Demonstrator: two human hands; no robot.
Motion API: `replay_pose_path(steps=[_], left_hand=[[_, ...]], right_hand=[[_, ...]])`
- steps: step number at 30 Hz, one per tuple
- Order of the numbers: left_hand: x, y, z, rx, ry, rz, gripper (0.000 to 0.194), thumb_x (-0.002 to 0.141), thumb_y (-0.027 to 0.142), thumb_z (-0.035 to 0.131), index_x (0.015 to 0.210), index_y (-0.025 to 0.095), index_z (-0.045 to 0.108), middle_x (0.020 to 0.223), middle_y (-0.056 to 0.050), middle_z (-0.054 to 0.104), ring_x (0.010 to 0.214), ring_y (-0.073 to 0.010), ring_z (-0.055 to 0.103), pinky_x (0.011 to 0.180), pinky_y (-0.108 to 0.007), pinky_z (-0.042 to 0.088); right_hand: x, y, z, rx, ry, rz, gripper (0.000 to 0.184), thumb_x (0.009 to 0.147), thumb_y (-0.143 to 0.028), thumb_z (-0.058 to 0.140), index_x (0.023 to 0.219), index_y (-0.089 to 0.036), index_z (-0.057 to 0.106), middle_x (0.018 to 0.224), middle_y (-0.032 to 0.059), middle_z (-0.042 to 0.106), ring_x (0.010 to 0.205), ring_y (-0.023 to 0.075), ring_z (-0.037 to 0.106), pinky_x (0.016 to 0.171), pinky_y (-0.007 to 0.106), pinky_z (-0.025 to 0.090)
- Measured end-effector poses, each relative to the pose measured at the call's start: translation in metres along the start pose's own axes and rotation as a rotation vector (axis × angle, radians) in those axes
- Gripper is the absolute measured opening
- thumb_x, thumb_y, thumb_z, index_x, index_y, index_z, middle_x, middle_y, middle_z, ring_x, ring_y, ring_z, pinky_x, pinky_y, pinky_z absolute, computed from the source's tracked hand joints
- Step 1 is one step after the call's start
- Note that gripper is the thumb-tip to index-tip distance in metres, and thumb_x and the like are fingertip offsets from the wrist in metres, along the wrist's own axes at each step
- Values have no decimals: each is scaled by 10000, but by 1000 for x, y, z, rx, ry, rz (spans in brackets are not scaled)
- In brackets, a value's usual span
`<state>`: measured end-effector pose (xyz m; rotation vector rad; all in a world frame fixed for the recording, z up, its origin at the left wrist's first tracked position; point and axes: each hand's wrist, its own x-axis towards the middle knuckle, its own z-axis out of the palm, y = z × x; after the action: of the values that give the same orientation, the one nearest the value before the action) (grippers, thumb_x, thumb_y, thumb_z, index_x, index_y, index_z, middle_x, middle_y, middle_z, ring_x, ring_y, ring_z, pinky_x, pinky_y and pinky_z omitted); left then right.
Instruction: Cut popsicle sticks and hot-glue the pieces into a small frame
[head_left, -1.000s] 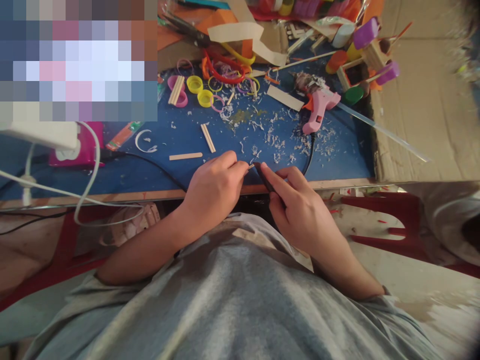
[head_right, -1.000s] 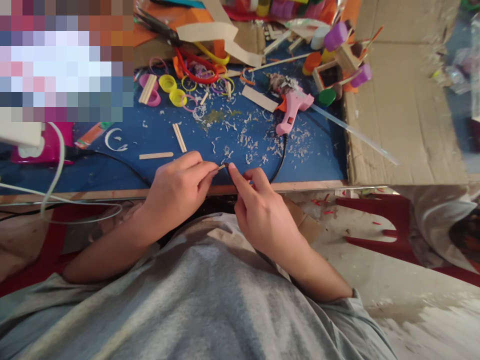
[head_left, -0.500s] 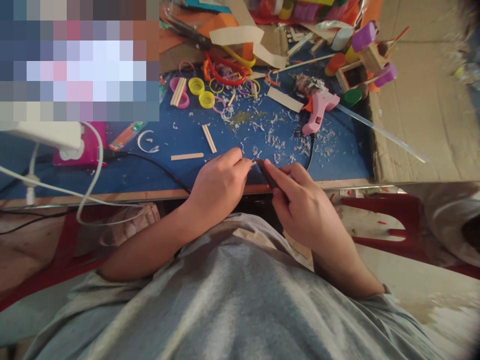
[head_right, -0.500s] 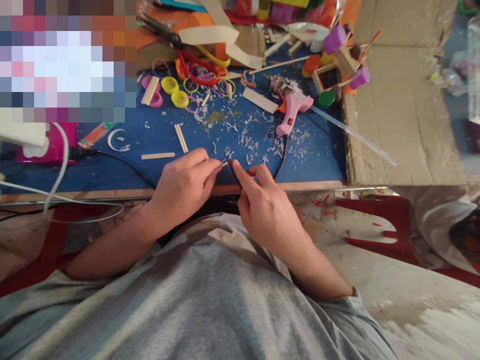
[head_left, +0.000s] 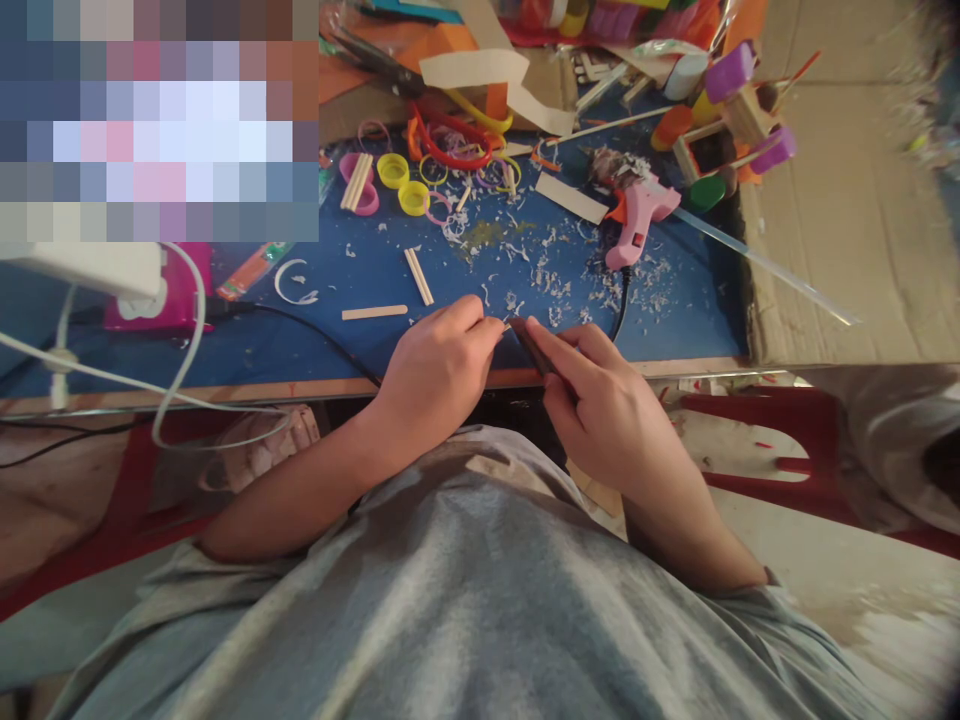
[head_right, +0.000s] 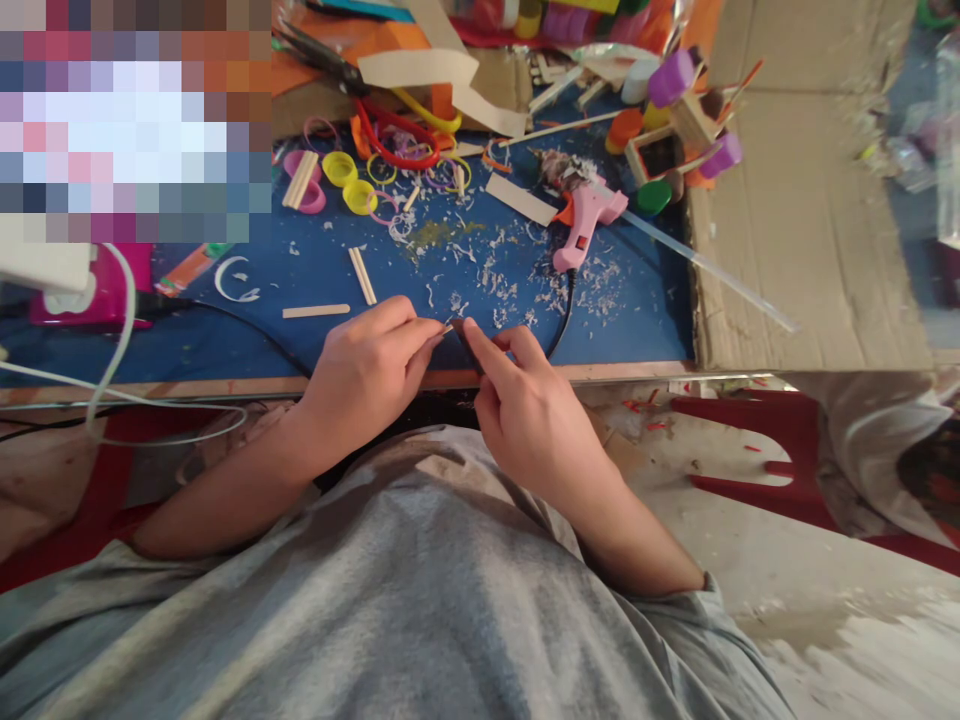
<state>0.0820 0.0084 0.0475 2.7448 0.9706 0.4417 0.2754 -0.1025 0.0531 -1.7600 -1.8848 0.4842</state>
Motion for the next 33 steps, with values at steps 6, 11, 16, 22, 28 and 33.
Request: replay_pose_path(steps=[6, 11, 16, 22, 28, 33], left_hand=[[-1, 0, 0, -19, -8, -9, 306, 1168, 175, 519, 1095, 151, 816, 1015, -86, 722, 896, -213, 684, 798, -328, 527], [0, 0, 0, -10, -2, -8, 310, 1170, 177, 522, 1090, 154, 820, 1003, -82, 721, 883, -213, 681, 789, -329, 523], [-1, 2, 0, 19, -15, -6, 290, 1157, 162, 532, 1100, 163, 817, 1023, -83, 724, 895, -222, 683, 795, -338, 527], [-5, 7, 3, 71, 1, 8, 346, 1159, 137, 468, 1133, 145, 812, 1029, -110, 730, 941, -264, 687, 872, -387, 576], [-17, 21, 12, 140, 76, -3, 360, 1167, 180, 501, 1337, 57, 795, 1233, -200, 808, 1132, -344, 775, 985, -474, 641], [-31, 37, 35, 140, 51, -35, 678, 1213, 363, 457, 1713, -94, 435, 1804, -356, 444, 1731, -445, 450, 1380, -614, 466]], right_hand=[[0, 1, 0, -8, 5, 24, 630, 1083, -144, 470, 1698, -180, 601, 1283, 179, 701, 1083, 286, 733, 1030, 509, 672], [1, 0, 0, -20, 6, 20, 623, 1076, -139, 469, 1684, -107, 601, 1268, 198, 700, 1066, 295, 729, 1012, 525, 677], [0, -2, 1, -64, 7, 7, 641, 1054, -117, 488, 1686, -124, 595, 1279, 195, 698, 1083, 300, 739, 977, 503, 691], [-4, -8, 2, -159, 11, 7, 656, 1053, -133, 479, 1701, -173, 579, 1303, 185, 688, 988, 276, 737, 813, 442, 702], [-8, -11, 3, -208, 3, 20, 635, 1068, -151, 453, 1689, -143, 586, 1312, 192, 688, 856, 229, 710, 679, 382, 674], [-9, -11, 3, -215, 27, 10, 612, 1061, -139, 466, 1653, -149, 623, 1294, 182, 709, 939, 248, 765, 726, 378, 708]])
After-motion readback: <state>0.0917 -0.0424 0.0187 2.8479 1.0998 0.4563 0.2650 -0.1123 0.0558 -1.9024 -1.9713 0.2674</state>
